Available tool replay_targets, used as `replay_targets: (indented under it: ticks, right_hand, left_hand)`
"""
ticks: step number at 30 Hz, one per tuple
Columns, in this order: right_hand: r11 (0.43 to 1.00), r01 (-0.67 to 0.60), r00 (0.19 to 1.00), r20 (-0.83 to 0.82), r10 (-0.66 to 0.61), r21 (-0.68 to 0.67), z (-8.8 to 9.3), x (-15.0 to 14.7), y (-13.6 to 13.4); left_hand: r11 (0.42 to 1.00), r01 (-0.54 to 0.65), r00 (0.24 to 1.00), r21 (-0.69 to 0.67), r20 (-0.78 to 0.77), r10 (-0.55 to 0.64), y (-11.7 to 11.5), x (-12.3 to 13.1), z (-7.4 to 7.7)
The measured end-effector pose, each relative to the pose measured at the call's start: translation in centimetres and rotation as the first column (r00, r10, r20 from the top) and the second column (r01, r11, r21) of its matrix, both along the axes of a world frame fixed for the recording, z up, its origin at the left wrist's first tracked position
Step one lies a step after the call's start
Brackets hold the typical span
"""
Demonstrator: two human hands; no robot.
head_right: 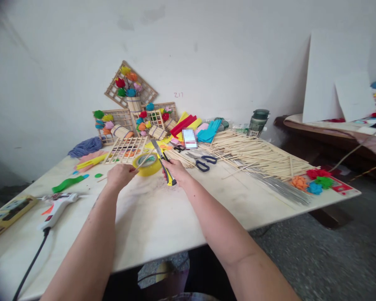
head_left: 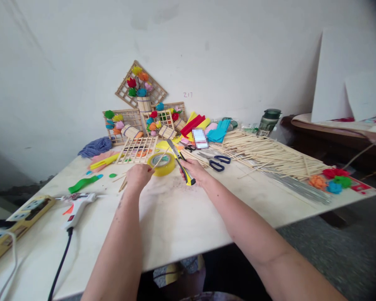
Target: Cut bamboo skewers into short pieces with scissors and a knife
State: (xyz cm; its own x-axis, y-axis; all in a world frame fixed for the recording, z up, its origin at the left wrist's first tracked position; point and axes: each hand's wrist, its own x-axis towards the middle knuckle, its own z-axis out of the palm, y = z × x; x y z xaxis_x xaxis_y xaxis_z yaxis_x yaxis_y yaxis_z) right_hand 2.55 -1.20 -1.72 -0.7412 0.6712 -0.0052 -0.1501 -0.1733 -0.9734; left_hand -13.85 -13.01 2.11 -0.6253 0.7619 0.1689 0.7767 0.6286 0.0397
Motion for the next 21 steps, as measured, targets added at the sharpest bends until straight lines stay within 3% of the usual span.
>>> replay_targets:
  ticks: [21]
  right_hand:
    - [0.977,0.030,0.974,0.212,-0.076,0.213,-0.06,-0.31,-0.54]
  left_hand:
    - [1.000,-0.012,1.000,-0.002,-0.026,0.012,-0.17,0.11,-0.48]
